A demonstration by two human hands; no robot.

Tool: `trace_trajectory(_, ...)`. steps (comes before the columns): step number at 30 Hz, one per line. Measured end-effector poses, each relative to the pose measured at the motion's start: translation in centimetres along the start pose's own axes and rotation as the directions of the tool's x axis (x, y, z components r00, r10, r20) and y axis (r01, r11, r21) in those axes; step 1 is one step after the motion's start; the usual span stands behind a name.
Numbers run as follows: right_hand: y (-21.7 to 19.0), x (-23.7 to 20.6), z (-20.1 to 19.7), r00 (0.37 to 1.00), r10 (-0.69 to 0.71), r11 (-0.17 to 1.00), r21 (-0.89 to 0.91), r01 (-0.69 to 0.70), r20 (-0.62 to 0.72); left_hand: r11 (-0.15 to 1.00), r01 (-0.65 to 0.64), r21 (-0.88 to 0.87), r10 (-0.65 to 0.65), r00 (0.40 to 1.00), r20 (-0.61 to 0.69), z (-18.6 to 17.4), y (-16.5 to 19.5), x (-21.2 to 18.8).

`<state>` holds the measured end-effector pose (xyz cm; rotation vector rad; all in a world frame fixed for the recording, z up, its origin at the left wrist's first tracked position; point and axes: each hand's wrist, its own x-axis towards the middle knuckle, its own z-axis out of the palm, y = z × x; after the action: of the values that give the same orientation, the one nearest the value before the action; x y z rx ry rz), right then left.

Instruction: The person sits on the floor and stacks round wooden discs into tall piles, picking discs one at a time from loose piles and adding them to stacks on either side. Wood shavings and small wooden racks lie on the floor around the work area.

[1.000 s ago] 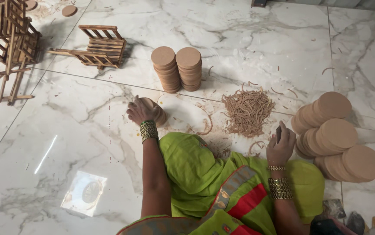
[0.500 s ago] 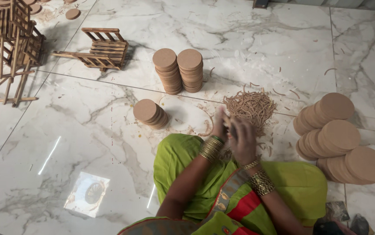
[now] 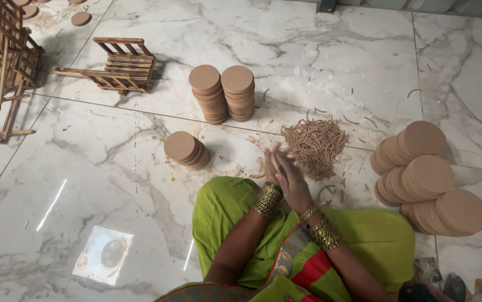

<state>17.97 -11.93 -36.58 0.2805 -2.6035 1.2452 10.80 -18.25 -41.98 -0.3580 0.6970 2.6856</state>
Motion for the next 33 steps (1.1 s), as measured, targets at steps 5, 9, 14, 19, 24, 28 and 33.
trace_trajectory(5, 0.0, -2.9, -0.3, 0.995, -0.008, 0.999, -0.044, 0.004, -0.097, 0.995, 0.039, 0.092, -0.012, 0.959, -0.285, -0.6, 0.3, -0.3)
trace_trajectory(9, 0.7, -4.8, -2.0, 0.986, 0.028, 0.999, -0.028, -0.033, -0.161, 0.980, 0.128, 0.152, -0.080, 0.954, -0.289, 0.1, -1.1, -2.9)
trace_trajectory(14, 5.0, -7.9, -5.9, 0.842, 0.217, 0.975, 0.079, -0.205, -0.494, 0.821, 0.391, 0.416, -0.395, 0.915, -0.080, -0.3, -2.7, -3.1)
trace_trajectory(19, 12.3, -13.3, -16.2, 0.507, 0.397, 0.891, 0.454, -0.013, -0.765, 0.564, -0.090, 0.821, 0.037, 0.996, 0.084, -1.6, 3.7, -1.1)
trace_trajectory(24, 17.5, -19.6, -25.6, 0.041, 0.367, 0.930, 0.367, -0.003, -0.929, -0.413, -0.212, 0.886, 0.571, 0.698, 0.433, -2.4, 16.9, -2.2)
trace_trajectory(28, 19.5, -22.3, -27.6, -0.010, 0.289, 0.957, 0.290, -0.028, -0.957, -0.372, 0.446, 0.814, 0.726, 0.686, -0.045, -3.1, 19.7, -3.8)
trace_trajectory(33, 20.9, -22.7, -26.9, 0.145, 0.221, 0.820, 0.103, -0.563, -0.964, -0.340, 0.528, 0.778, 0.706, 0.690, -0.159, -5.8, 19.7, -4.1)
